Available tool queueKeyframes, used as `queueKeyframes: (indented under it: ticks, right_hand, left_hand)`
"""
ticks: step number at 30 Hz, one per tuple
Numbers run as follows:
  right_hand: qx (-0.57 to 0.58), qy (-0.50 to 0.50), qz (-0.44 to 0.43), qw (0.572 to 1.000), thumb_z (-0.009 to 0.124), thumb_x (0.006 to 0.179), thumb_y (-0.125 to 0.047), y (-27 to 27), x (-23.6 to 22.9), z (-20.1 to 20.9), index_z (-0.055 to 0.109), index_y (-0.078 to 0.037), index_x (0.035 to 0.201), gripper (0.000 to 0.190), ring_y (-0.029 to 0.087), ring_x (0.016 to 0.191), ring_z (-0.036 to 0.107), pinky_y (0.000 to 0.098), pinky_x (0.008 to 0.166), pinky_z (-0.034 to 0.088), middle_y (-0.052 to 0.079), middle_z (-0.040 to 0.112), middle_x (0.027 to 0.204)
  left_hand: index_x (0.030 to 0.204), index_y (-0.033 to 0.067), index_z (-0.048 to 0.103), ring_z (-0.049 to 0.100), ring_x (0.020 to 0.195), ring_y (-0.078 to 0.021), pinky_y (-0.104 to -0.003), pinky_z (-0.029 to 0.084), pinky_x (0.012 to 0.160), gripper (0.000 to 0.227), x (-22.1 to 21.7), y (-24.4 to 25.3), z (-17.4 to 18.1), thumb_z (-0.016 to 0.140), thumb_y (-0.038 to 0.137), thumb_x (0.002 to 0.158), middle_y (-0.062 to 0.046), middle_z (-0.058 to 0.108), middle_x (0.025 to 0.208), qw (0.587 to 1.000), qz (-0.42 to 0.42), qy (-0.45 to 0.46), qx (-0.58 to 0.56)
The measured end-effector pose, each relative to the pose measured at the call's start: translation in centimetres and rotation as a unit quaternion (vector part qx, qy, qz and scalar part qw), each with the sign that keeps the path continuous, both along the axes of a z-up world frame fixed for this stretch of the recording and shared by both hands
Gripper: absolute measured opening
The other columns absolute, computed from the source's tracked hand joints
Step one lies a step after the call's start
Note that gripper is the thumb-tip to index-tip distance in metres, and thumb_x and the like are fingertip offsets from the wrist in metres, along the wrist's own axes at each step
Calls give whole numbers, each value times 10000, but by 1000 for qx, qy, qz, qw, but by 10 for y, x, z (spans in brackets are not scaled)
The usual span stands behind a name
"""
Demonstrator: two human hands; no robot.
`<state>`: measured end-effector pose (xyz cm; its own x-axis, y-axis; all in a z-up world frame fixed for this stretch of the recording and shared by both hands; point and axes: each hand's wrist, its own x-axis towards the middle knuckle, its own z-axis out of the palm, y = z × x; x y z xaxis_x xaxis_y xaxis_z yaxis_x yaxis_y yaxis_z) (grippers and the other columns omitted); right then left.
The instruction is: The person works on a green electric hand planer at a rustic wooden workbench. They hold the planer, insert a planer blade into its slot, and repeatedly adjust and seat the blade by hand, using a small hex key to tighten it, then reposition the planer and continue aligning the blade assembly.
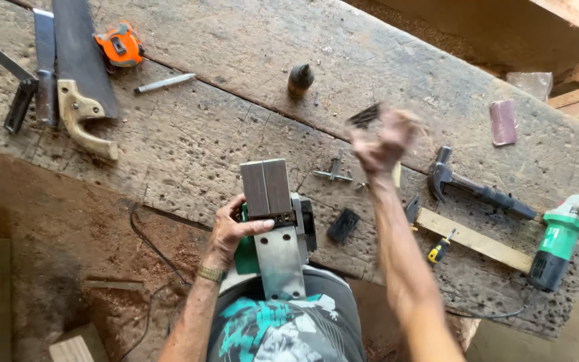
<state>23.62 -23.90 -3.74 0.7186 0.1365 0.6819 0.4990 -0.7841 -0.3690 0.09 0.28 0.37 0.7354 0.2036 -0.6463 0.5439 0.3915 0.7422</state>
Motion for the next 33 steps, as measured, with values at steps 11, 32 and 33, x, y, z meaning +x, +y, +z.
queueKeyframes:
  ticks: [11, 32, 33]
  right_hand:
    - [-24, 215, -9, 976, 957, 603, -653, -39, 23, -101, 589, -76, 1351, 1014, 415, 995, 627, 501, 917, 524, 183, 545, 1090]
    - [790, 408, 298, 348, 888, 574, -624, -24, -143, 24, 478, 53, 1387, 1135, 212, 891, 574, 362, 860, 514, 234, 544, 1180]
    - [789, 408, 311, 338, 873, 597, -637, -17, -157, 28, 439, 62, 1431, 1172, 197, 897, 565, 360, 873, 503, 228, 522, 1188]
  left_hand:
    - [1116, 131, 757, 637, 923, -183, -334, 567, 814, 668, 3, -2, -5, 984, 38, 494, -85, 734, 958, 1000, 3, -6, 14]
    - [1133, 97, 701, 620, 937, -189, -368, 560, 845, 626, 1, 7, -13, 997, 164, 585, -68, 691, 999, 985, -47, -162, 35]
    - [1134, 83, 688, 620, 958, -198, -382, 554, 854, 597, 0, 6, -13, 982, 192, 626, -87, 683, 1016, 981, -49, -185, 40]
